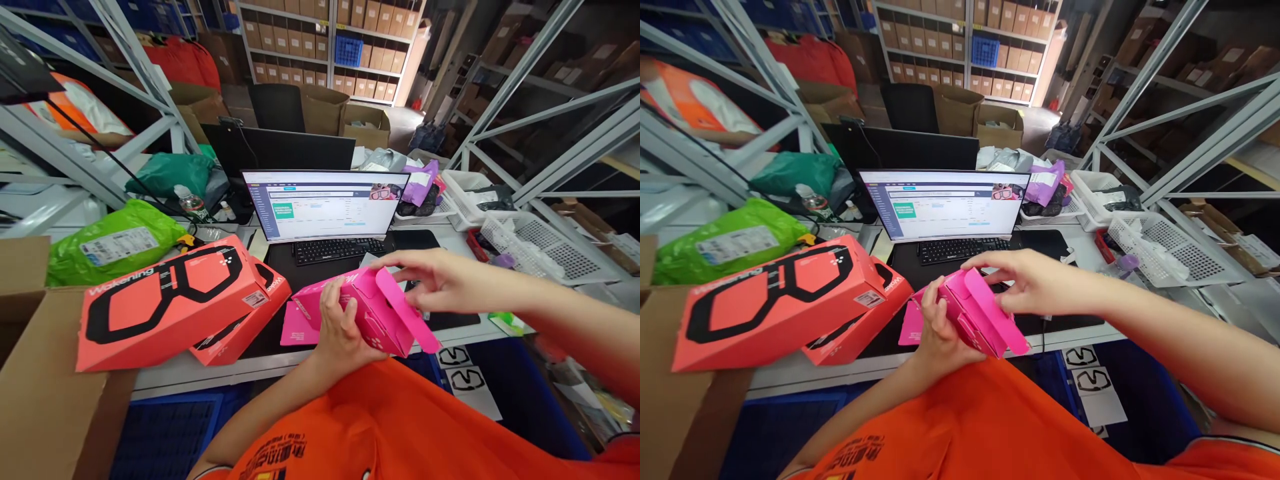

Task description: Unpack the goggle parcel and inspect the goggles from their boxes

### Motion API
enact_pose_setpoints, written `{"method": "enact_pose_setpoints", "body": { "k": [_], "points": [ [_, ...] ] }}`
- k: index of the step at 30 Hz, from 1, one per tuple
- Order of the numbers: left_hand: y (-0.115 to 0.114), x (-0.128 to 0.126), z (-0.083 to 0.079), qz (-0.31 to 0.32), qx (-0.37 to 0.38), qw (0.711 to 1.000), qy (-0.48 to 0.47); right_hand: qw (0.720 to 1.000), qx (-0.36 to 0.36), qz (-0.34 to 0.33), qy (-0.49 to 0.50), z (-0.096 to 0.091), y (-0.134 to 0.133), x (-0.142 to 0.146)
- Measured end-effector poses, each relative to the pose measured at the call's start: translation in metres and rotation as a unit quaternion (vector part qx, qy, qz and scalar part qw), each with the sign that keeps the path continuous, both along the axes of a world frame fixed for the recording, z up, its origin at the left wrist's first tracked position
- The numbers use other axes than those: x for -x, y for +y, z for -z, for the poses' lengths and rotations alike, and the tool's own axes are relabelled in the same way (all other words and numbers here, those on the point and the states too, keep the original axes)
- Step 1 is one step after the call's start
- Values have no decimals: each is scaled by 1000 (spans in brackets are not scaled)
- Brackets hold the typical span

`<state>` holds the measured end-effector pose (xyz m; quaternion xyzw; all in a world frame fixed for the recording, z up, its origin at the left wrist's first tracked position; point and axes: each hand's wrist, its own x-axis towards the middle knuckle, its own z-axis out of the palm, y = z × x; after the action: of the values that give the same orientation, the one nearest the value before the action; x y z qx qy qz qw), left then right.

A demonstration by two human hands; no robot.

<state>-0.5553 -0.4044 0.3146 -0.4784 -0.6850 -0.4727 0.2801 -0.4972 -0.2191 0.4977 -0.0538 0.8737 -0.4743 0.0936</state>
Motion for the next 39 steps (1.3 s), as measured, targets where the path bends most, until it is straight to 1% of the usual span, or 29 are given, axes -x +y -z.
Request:
{"method": "enact_pose_setpoints", "body": {
  "k": [1, 2, 3, 5, 7, 8, 9, 10, 11, 12, 14, 16, 19, 21, 22, 24, 26, 28, 29, 30, 31, 32, 33, 34, 35, 36, 37, 38, 39],
  "points": [
    [-1, 2, 0, 2, 1, 1000, -6, 999, 35, -12, -25, -5, 3, 2],
    [-2, 3, -1, 5, 3, 1000, -9, 998, 51, -20, -43, -8, 4, 3],
    [-2, 3, -1, 8, 5, 1000, -9, 997, 47, -24, -49, -10, 2, 3],
    [-3, 2, -3, 13, 8, 1000, -5, 999, -14, -15, -26, -10, -5, 3],
    [-4, 2, -5, 15, 6, 1000, 3, 996, -87, 18, 30, -6, -12, 3],
    [-5, 2, -6, 15, 5, 1000, 5, 993, -100, 34, 51, -3, -14, 4],
    [-7, 3, -6, 11, 2, 1000, 5, 994, -83, 48, 56, 1, -14, 6],
    [-10, 4, -6, 6, -3, 1000, 3, 997, -34, 57, 42, 5, -12, 9],
    [-13, 5, -6, 0, -9, 1000, 1, 997, 44, 63, 15, 11, -8, 13],
    [-16, 7, -4, -6, -15, 1000, -3, 988, 136, 66, -19, 17, -4, 17],
    [-22, 9, 0, -24, -23, 999, -17, 945, 310, 74, -78, 35, 3, 28],
    [-27, 8, 6, -41, -33, 998, -25, 895, 425, 81, -113, 59, 5, 38],
    [-36, 6, 11, -58, -47, 997, -21, 843, 509, 73, -159, 93, -4, 49],
    [-47, 7, 6, -47, -49, 997, -20, 829, 526, 62, -182, 107, -12, 54],
    [-54, 8, 0, -31, -38, 999, -21, 830, 522, 57, -188, 109, -14, 57],
    [-71, 14, -16, 10, 11, 1000, -4, 850, 491, 47, -187, 106, -16, 64],
    [-87, 21, -35, 28, 98, 994, 40, 892, 421, 39, -162, 92, -14, 71],
    [-100, 27, -52, 11, 175, 980, 94, 949, 300, 37, -90, 73, -13, 76],
    [-105, 30, -57, -7, 203, 972, 116, 976, 213, 43, -27, 63, -15, 76],
    [-109, 33, -62, -30, 226, 965, 131, 991, 110, 54, 51, 53, -18, 73],
    [-112, 35, -64, -55, 240, 959, 141, 988, 1, 66, 138, 43, -23, 68],
    [-114, 38, -65, -82, 249, 954, 147, 967, -103, 63, 225, 36, -30, 60],
    [-116, 40, -66, -111, 253, 949, 149, 934, -190, 36, 301, 30, -36, 50],
    [-118, 42, -66, -137, 255, 945, 149, 900, -254, -10, 354, 27, -43, 40],
    [-121, 44, -66, -160, 256, 942, 147, 872, -296, -71, 383, 26, -49, 29],
    [-123, 47, -66, -180, 255, 939, 143, 854, -322, -125, 389, 28, -54, 21],
    [-126, 49, -66, -196, 253, 937, 137, 844, -337, -168, 382, 31, -56, 14],
    [-128, 50, -66, -208, 249, 937, 131, 841, -349, -191, 367, 35, -57, 11],
    [-130, 52, -66, -216, 241, 938, 126, 843, -357, -198, 350, 39, -56, 11]
  ]
}}
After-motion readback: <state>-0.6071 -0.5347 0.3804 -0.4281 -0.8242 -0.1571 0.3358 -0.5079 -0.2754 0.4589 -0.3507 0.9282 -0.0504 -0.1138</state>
